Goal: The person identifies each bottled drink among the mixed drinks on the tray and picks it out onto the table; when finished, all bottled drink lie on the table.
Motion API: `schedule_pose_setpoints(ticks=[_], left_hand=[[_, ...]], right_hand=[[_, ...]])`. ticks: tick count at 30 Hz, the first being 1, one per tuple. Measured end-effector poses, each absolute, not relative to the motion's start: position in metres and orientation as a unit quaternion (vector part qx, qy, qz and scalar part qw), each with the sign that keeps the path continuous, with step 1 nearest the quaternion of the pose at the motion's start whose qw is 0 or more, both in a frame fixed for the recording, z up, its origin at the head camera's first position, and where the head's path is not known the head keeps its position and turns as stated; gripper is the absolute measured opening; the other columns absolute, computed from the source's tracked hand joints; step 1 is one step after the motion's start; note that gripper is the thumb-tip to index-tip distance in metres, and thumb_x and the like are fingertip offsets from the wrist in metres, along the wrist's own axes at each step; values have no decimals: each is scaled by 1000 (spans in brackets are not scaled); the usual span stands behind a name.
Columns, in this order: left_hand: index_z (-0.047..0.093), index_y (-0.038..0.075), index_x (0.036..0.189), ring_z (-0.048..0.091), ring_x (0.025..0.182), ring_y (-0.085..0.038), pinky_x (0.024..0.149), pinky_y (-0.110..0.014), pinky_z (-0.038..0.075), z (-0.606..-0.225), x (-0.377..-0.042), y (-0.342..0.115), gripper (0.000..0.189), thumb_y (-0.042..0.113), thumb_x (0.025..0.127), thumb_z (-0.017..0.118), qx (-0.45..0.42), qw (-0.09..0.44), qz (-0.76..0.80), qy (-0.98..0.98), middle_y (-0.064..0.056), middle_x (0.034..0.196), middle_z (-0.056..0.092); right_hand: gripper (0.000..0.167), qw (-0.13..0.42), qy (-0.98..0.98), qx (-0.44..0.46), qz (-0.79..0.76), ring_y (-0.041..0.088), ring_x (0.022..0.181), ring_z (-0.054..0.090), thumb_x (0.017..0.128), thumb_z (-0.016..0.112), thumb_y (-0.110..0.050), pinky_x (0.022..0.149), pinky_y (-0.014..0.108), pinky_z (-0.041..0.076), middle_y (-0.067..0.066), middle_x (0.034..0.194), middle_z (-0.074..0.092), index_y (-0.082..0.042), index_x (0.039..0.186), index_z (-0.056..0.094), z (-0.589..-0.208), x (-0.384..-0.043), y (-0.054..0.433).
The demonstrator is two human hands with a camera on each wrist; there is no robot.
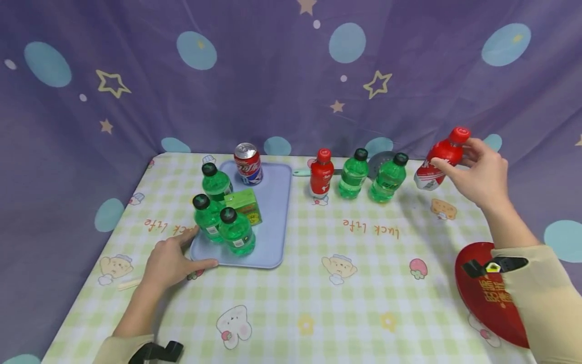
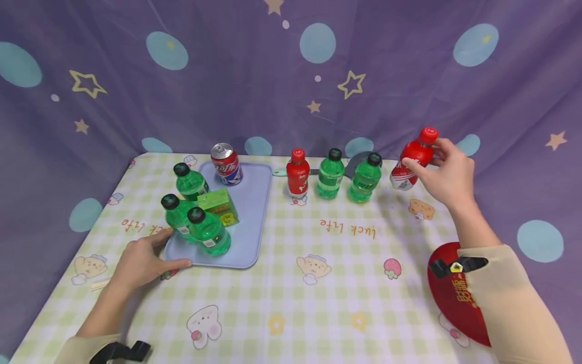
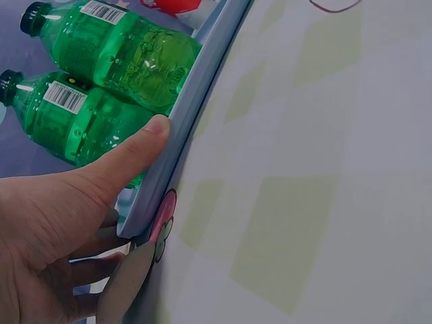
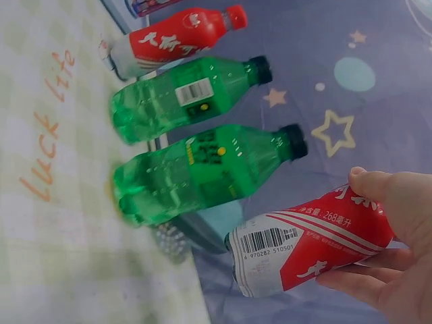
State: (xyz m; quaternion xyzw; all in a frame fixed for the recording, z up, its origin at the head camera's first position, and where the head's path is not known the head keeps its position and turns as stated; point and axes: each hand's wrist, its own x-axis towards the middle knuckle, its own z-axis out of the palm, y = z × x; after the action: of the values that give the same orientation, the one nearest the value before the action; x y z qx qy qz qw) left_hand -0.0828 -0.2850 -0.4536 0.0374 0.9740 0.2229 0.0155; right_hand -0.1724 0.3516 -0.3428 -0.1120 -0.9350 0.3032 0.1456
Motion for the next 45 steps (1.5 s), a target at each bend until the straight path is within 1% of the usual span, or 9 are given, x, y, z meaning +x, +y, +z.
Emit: schedule_pose_setpoints(ticks=[13,16,19,25,30,33,36,41,45], left_hand=[[58,-5,148,62,129,-55,97,-66,56,-451,-83,-283,115,66,65,95,38,11,224,974,-30,143,63],[58,-4,149,61,130,-56,98,-66,55,-451,-82,-283,117,67,65,95,35,16,224,974,-31,144,62],[58,-4,149,62,129,-55,97,-66,56,-452,-82,-284,117,69,65,94,34,17,224,974,-31,144,62],[58,-3,149,63,127,-55,95,-66,57,-453,-81,-284,118,72,64,93,30,17,220,975,-30,143,63],[59,-4,148,63,127,-55,96,-66,56,-454,-82,-284,117,69,64,94,37,6,223,974,-29,143,63],[59,-4,148,64,126,-54,96,-66,56,-455,-82,-285,116,68,64,95,40,1,223,974,-29,143,64],[60,-4,147,64,126,-55,95,-66,56,-454,-81,-285,116,68,64,95,38,3,221,975,-29,142,64],[59,-4,147,63,127,-56,96,-67,56,-454,-82,-284,117,69,63,94,37,7,220,975,-30,142,64],[59,-4,148,65,123,-56,93,-66,57,-456,-81,-285,117,69,63,94,37,6,223,974,-31,142,63]], right_hand=[[80,105,-933,-116,325,49,127,67,95,75,-54,103,61,55,27,148,62,-5,154,51,-369,-180,362],[77,102,-933,-112,327,49,124,69,94,77,-52,89,34,63,27,147,63,-5,150,54,-375,-179,364],[75,100,-933,-106,329,49,122,70,93,78,-52,77,14,50,27,145,63,-4,147,55,-380,-179,364],[75,92,-932,-100,335,48,120,70,93,78,-52,94,39,59,27,144,63,-3,145,54,-388,-179,364],[74,88,-934,-97,332,48,118,71,92,79,-52,77,13,44,26,143,63,-3,142,55,-393,-180,364],[74,86,-935,-96,329,48,117,72,92,79,-53,78,18,49,26,143,63,-4,142,55,-396,-179,363],[73,87,-937,-91,326,49,117,72,93,79,-51,85,35,57,27,142,63,-2,142,55,-399,-179,361],[71,93,-940,-80,318,49,116,72,93,80,-47,92,44,59,27,140,63,0,140,56,-402,-180,360],[70,96,-941,-69,317,51,116,71,94,80,-44,99,60,57,29,139,62,2,140,54,-403,-179,360]])
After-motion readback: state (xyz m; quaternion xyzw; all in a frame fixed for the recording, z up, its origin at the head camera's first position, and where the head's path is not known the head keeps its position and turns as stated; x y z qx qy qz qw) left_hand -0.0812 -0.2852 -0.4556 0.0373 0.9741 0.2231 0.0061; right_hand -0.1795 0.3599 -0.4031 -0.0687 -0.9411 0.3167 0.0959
